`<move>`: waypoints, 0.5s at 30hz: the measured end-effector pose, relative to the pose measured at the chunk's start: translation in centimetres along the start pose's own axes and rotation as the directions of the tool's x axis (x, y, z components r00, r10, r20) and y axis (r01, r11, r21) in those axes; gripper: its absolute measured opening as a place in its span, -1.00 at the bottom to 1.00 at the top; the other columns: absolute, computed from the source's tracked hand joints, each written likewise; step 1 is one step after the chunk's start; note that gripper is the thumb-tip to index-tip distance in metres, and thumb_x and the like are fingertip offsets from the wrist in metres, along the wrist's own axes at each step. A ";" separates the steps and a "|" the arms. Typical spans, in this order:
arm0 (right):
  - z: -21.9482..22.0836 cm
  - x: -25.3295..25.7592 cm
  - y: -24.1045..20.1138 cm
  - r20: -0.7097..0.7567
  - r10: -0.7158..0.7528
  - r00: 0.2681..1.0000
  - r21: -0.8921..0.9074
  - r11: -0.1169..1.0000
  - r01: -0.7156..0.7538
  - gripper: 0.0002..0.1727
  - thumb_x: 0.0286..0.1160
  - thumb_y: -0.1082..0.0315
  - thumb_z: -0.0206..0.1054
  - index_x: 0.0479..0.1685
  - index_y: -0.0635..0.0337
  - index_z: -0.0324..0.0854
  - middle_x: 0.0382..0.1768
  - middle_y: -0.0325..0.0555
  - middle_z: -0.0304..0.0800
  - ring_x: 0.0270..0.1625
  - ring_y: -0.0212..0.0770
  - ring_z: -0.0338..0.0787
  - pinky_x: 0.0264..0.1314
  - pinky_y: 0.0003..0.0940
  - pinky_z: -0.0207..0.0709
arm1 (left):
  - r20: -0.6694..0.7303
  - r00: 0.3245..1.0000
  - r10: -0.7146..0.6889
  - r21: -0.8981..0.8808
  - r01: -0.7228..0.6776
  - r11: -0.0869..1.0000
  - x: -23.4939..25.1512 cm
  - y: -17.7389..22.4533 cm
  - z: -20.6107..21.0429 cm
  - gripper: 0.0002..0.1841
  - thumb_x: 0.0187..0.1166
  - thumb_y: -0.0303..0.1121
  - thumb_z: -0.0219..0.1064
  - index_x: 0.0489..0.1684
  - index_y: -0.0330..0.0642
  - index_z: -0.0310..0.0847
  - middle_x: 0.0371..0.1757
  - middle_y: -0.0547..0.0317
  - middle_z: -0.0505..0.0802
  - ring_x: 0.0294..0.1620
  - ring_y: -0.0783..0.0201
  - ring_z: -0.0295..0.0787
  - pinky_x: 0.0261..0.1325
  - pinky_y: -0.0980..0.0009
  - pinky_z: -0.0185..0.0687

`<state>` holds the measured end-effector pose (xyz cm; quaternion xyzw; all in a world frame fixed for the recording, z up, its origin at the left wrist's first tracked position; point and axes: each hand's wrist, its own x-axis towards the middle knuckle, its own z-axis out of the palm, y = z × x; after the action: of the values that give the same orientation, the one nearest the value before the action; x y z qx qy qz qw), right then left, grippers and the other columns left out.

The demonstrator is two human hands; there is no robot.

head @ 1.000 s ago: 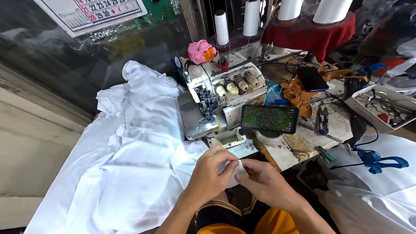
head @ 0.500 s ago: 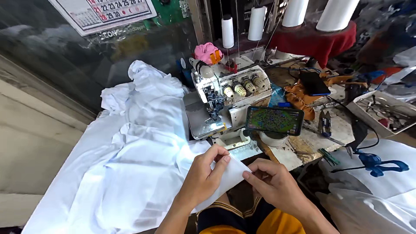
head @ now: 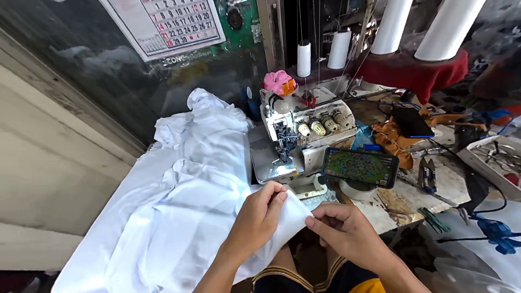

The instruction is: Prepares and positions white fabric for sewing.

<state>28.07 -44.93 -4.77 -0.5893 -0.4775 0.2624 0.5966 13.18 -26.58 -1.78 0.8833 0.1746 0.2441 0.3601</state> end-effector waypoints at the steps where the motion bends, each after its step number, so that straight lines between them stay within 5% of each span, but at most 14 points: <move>1: 0.1 0.8 -0.7 -0.016 0.010 1.000 0.003 1.000 -0.010 -0.77 0.61 0.11 0.43 -0.18 0.06 0.85 -0.36 -0.29 0.82 -0.53 -0.42 0.71 -0.56 -0.54 0.62 | -0.030 0.999 0.009 0.040 -0.008 0.999 0.6 0.6 -0.7 -0.74 0.80 -0.08 0.10 0.00 0.08 0.70 -0.39 0.43 0.76 -0.41 0.47 0.69 -0.35 0.42 0.67; 4: 0.4 4.2 -1.5 -0.109 0.107 0.988 0.031 0.994 -0.105 -0.77 0.56 0.12 0.45 -0.21 0.08 0.85 -0.42 -0.24 0.86 -0.58 -0.36 0.74 -0.57 -0.48 0.65 | -0.180 0.980 0.086 0.259 -0.037 0.965 3.5 1.9 -1.8 -0.77 0.76 -0.11 0.17 -0.05 0.05 0.71 -0.37 0.43 0.78 -0.41 0.48 0.70 -0.36 0.42 0.69; 8: 1.5 8.2 1.6 -0.213 0.258 0.942 0.149 0.962 -0.229 -0.77 0.52 0.17 0.49 -0.28 0.16 0.84 -0.44 -0.13 0.85 -0.58 -0.25 0.76 -0.51 -0.37 0.71 | -0.178 0.982 0.067 0.549 0.043 0.835 7.7 -0.3 -0.6 -0.84 0.63 -0.24 0.32 -0.15 -0.07 0.78 -0.23 0.16 0.79 -0.19 0.14 0.78 -0.19 0.02 0.72; 15: 3.3 9.8 3.4 -0.373 0.298 0.879 0.267 0.941 -0.205 -0.67 0.54 0.19 0.45 -0.58 0.15 0.72 -0.57 -0.13 0.79 -0.60 -0.25 0.75 -0.52 -0.38 0.69 | -0.137 0.990 -0.022 0.556 0.095 0.826 10.3 -1.6 -0.9 -0.82 0.57 -0.22 0.34 -0.27 -0.08 0.79 -0.28 0.12 0.82 -0.10 0.03 0.77 -0.06 -0.10 0.65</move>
<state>30.05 -34.28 -5.95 -0.6186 -0.2292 0.2603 0.7050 20.88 -19.99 0.80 0.9273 0.2878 0.2255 0.0804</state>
